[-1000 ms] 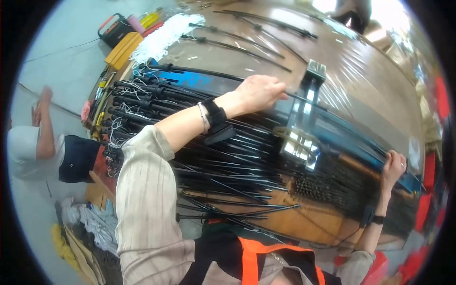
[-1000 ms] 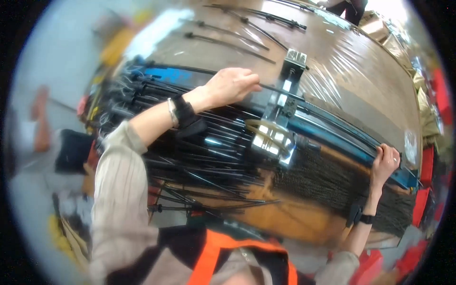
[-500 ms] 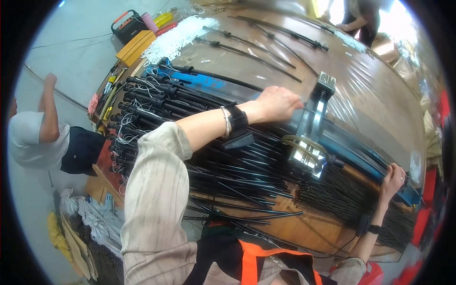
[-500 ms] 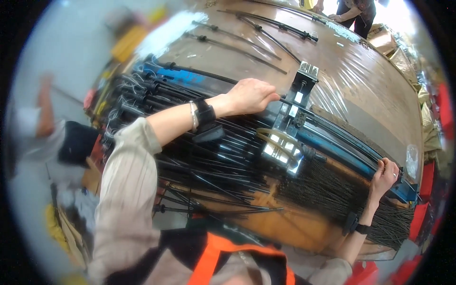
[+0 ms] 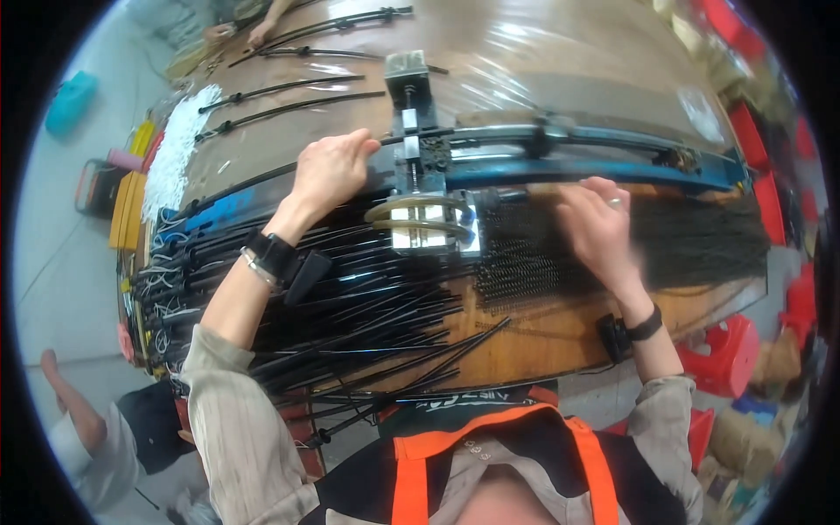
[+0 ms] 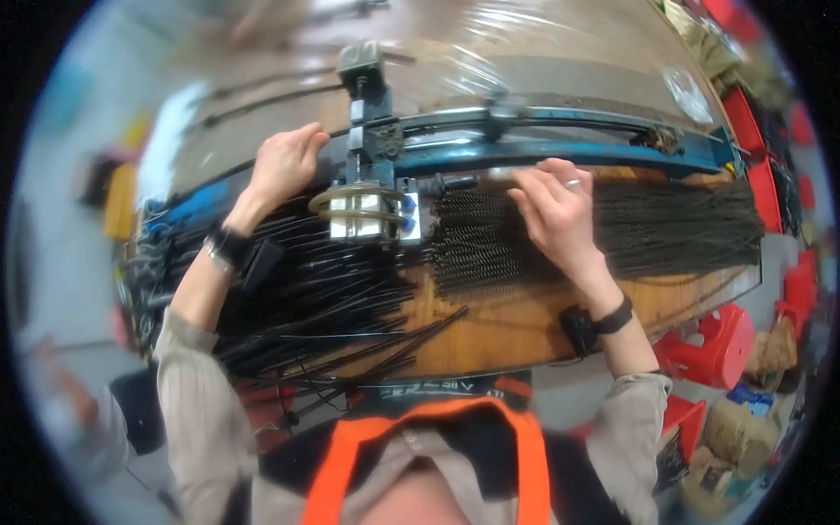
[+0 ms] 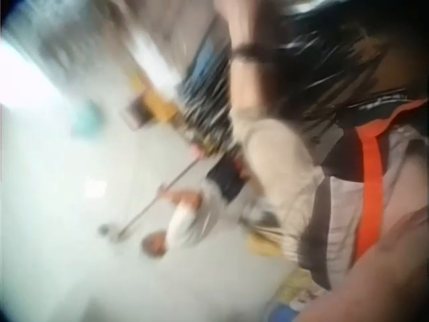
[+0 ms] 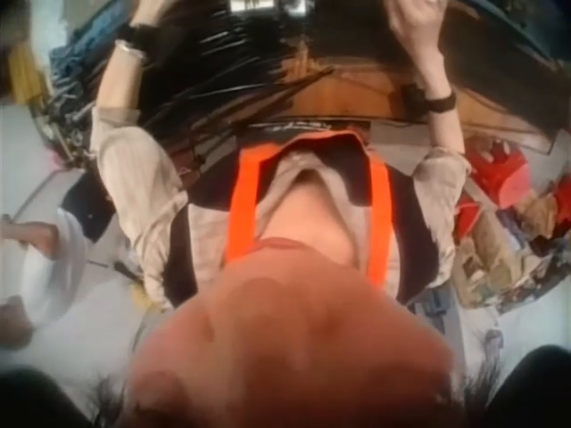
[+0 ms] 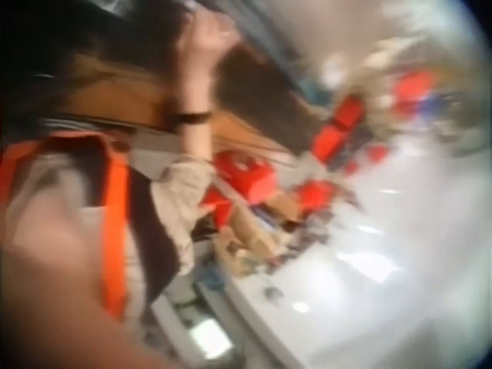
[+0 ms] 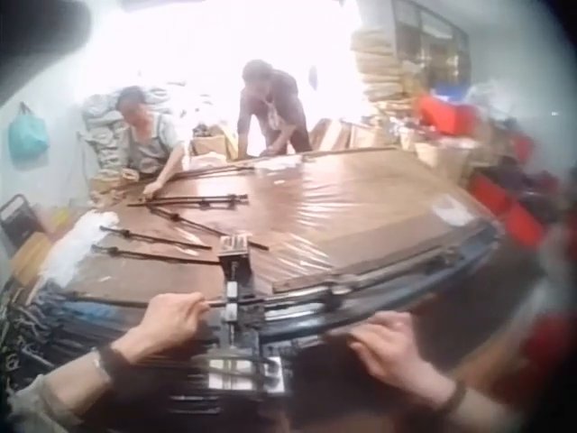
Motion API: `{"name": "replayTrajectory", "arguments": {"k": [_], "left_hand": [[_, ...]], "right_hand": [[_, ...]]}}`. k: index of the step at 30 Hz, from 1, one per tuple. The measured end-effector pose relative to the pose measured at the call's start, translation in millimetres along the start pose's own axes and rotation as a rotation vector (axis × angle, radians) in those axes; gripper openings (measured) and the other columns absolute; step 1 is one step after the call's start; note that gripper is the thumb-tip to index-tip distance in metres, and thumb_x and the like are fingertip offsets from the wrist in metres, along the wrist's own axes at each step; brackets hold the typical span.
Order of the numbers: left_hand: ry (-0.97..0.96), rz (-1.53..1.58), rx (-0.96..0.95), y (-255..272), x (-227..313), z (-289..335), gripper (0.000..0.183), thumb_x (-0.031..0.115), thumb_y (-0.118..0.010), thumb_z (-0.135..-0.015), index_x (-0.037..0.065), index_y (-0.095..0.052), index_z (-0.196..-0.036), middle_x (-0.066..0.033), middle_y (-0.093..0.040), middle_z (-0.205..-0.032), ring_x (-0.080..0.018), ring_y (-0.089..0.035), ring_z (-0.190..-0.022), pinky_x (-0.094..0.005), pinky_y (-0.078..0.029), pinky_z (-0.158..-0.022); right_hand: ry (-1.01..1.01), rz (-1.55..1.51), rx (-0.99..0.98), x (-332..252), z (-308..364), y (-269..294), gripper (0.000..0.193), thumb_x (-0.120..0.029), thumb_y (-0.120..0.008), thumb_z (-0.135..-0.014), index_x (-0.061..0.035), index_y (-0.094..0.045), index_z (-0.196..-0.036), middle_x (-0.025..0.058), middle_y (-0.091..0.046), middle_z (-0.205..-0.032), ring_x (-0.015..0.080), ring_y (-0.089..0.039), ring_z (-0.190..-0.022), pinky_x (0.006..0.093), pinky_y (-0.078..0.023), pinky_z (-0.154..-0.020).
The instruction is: The person picks up a spring and slides it onto a rod, then places the assembly into a machine to be processed. They then remove the rod and place it onto a growing pile on the table, repeating the process.
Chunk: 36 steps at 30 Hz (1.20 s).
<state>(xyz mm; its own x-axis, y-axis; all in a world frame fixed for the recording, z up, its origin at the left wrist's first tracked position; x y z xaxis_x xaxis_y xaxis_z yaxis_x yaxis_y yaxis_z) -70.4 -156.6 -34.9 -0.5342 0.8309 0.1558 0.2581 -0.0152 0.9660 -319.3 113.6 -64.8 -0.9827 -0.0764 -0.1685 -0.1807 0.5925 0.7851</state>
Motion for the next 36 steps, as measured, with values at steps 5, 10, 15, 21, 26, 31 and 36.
{"name": "replayTrajectory", "arguments": {"k": [5,10,15,21,26,31,36], "left_hand": [[0.022,-0.027,0.001,-1.2,1.5,3.8,0.021,0.027,-0.052,-0.096,0.01,-0.064,-0.091,-0.0157,-0.068,-0.081,-0.0367,-0.066,-0.079,-0.0465,-0.052,-0.067],[0.019,0.044,-0.009,-0.4,0.5,8.6,0.022,0.026,-0.051,-0.097,0.007,-0.061,-0.092,-0.0211,-0.065,-0.081,-0.0416,-0.063,-0.079,-0.0495,-0.049,-0.066],[-0.12,0.054,0.201,-16.9,0.1,11.3,0.018,0.023,-0.053,-0.096,0.01,-0.062,-0.088,-0.0145,-0.067,-0.078,-0.0366,-0.065,-0.077,-0.046,-0.052,-0.064],[-0.333,-0.136,0.226,-21.2,-18.4,-4.5,0.015,0.024,-0.053,-0.097,0.011,-0.06,-0.099,-0.0122,-0.068,-0.087,-0.0326,-0.067,-0.078,-0.0416,-0.053,-0.063],[-0.523,-0.324,0.308,16.4,-83.1,7.2,0.019,0.028,-0.056,-0.097,0.012,-0.061,-0.104,-0.0103,-0.067,-0.091,-0.0301,-0.067,-0.081,-0.0431,-0.052,-0.065],[-0.145,-0.602,0.27,44.7,-39.9,46.1,0.037,0.028,-0.065,-0.087,0.012,-0.057,-0.119,-0.0103,-0.058,-0.114,-0.0295,-0.054,-0.108,-0.0485,-0.04,-0.09],[-0.063,-0.215,-0.192,53.1,90.0,187.5,0.062,0.03,-0.079,-0.071,0.01,-0.058,-0.126,-0.0076,-0.061,-0.11,-0.0242,-0.056,-0.105,-0.0402,-0.036,-0.091]], "right_hand": [[-0.063,-0.09,-0.042,-16.9,3.2,-11.2,0.028,-0.007,-0.07,-0.082,-0.0069,-0.066,-0.11,0.0083,-0.068,-0.1,0.0259,-0.06,-0.099,0.0377,-0.04,-0.087],[-0.13,-0.272,-0.051,-28.2,-9.3,-31.4,0.026,-0.007,-0.069,-0.083,-0.0037,-0.065,-0.108,0.012,-0.067,-0.098,0.0286,-0.061,-0.092,0.0375,-0.044,-0.081],[-0.144,-0.457,-0.014,-20.4,4.8,-49.0,0.022,-0.007,-0.066,-0.087,-0.0011,-0.063,-0.108,0.0161,-0.064,-0.095,0.0302,-0.062,-0.082,0.0353,-0.05,-0.072],[-0.172,-0.325,-0.147,-21.0,-3.0,-31.3,0.017,-0.017,-0.069,-0.085,-0.0053,-0.065,-0.096,0.0131,-0.061,-0.081,0.0292,-0.062,-0.078,0.0388,-0.05,-0.07],[0.052,-0.036,-0.587,-82.3,77.4,1.7,0.021,-0.019,-0.072,-0.075,-0.0083,-0.062,-0.09,0.009,-0.056,-0.074,0.0298,-0.059,-0.074,0.0413,-0.05,-0.064],[-0.048,-0.103,-0.477,-95.8,79.3,-9.3,0.024,-0.009,-0.066,-0.077,-0.0078,-0.062,-0.101,0.0101,-0.057,-0.079,0.0303,-0.06,-0.08,0.0408,-0.051,-0.067],[-0.155,-0.198,-0.564,-90.3,71.9,-4.3,0.022,-0.002,-0.059,-0.082,-0.0043,-0.062,-0.104,0.0132,-0.06,-0.084,0.0327,-0.062,-0.085,0.0404,-0.052,-0.072]]}}
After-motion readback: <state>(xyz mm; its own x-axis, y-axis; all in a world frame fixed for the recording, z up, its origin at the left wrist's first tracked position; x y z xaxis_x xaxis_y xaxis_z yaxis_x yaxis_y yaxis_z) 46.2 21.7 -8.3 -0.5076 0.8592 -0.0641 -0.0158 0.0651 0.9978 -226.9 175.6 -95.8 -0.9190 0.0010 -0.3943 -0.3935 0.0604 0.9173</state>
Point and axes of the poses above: each hand's wrist, its own z-axis away from the middle knuckle, its own y-axis out of the back of the hand, x = y × z, the point moved 2 cm from there along -z, towards the middle knuckle
